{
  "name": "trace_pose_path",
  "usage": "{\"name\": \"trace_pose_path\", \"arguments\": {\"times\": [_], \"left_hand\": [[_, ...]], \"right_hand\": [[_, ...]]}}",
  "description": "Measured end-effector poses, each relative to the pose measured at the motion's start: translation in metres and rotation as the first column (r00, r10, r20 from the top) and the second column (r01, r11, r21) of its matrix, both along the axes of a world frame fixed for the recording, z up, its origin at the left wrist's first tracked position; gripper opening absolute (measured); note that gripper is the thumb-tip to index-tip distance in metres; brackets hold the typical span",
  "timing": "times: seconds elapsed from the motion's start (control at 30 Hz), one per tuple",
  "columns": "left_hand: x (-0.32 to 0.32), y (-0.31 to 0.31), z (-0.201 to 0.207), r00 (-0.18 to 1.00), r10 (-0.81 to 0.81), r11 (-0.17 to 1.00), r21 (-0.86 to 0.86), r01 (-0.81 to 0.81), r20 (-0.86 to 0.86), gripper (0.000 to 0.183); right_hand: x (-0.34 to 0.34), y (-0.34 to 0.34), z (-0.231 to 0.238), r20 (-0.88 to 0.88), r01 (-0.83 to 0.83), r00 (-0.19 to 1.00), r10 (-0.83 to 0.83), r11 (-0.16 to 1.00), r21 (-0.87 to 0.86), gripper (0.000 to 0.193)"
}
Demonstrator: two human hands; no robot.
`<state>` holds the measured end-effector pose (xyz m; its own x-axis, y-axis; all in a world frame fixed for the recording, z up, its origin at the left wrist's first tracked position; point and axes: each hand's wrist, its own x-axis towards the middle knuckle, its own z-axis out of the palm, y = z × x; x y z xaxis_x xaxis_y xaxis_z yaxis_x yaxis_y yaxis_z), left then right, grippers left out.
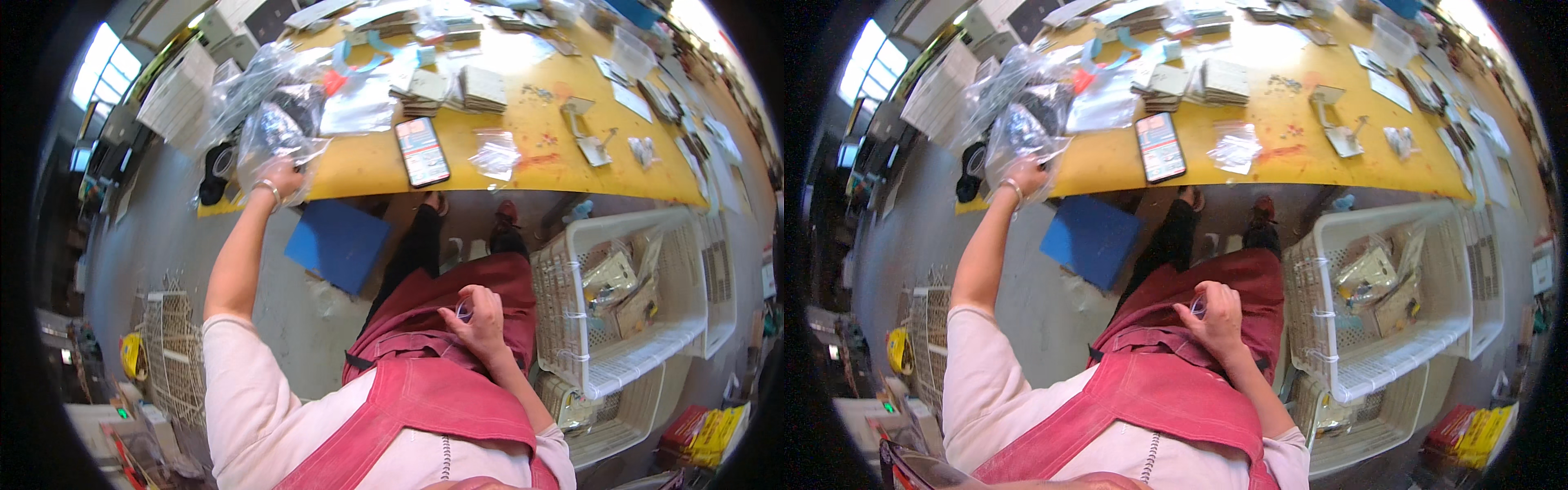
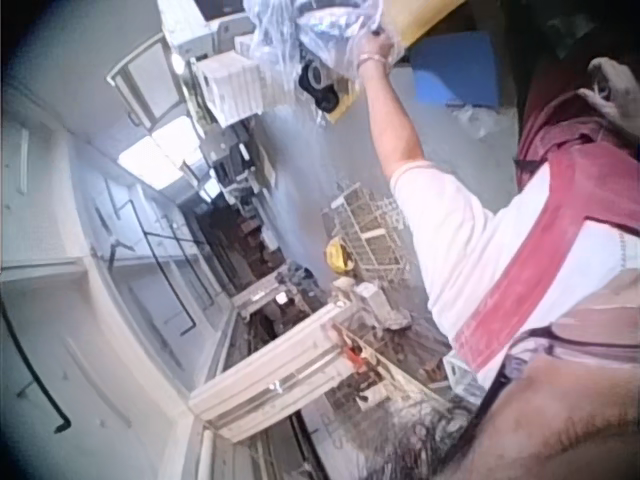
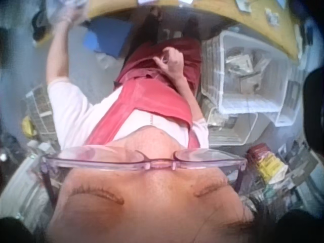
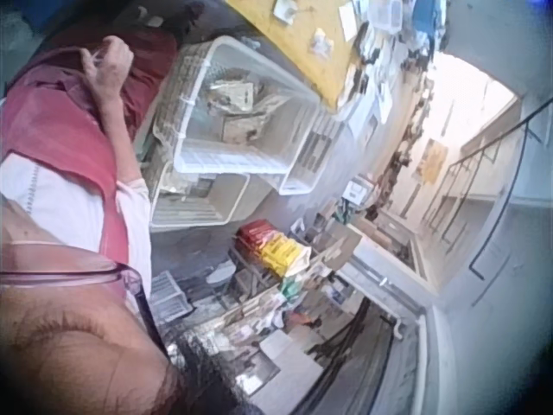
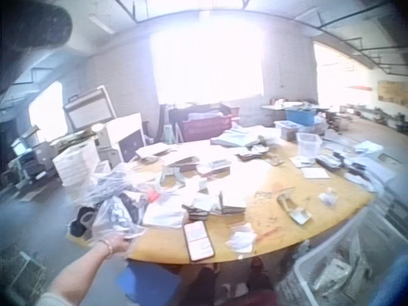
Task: The person repeatedly picks small metal components from a table, places them into clear plastic bags, and seals the bags. The person also handles a white cable, placing it into a bag and sealing it. The workspace includes a yellow table, plastic bags, and a smartphone.
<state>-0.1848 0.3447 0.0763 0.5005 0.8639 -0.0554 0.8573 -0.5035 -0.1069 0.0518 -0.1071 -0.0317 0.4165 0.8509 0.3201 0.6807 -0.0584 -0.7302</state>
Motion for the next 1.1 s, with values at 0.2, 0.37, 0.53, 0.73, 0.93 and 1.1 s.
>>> {"name": "trace_pose_path", "arguments": {"times": [0.2, 0.37, 0.53, 0.73, 0.93, 1.1], "left_hand": [[-0.007, -0.01, 0.004, 0.985, -0.027, 0.994, 0.106, 0.009, 0.168, 0.021], [-0.024, -0.068, 0.032, 0.967, -0.074, 0.976, 0.219, 0.019, 0.243, 0.015], [-0.057, -0.098, 0.067, 0.906, -0.107, 0.932, 0.358, -0.052, 0.409, 0.013], [0.015, -0.204, 0.086, 0.543, 0.001, 0.952, -0.167, 0.256, 0.84, 0.012], [0.107, -0.282, 0.042, 0.515, -0.507, 0.653, -0.082, 0.753, 0.691, 0.014], [0.132, -0.293, 0.022, 0.494, -0.602, 0.569, -0.096, 0.817, 0.627, 0.016]], "right_hand": [[0.019, -0.006, 0.0, -0.039, 0.108, 0.994, -0.107, 0.994, 0.024, 0.048], [0.031, -0.007, 0.006, -0.073, 0.177, 0.982, -0.175, 0.984, 0.02, 0.047], [0.035, -0.004, 0.006, -0.085, 0.172, 0.982, -0.168, 0.984, 0.048, 0.046], [0.035, -0.002, 0.004, -0.093, 0.19, 0.978, -0.188, 0.982, 0.015, 0.047], [0.033, 0.001, 0.012, -0.019, 0.171, 0.985, -0.17, 0.985, 0.036, 0.047], [0.036, 0.003, 0.012, 0.031, 0.154, 0.987, -0.155, 0.988, 0.032, 0.047]]}}
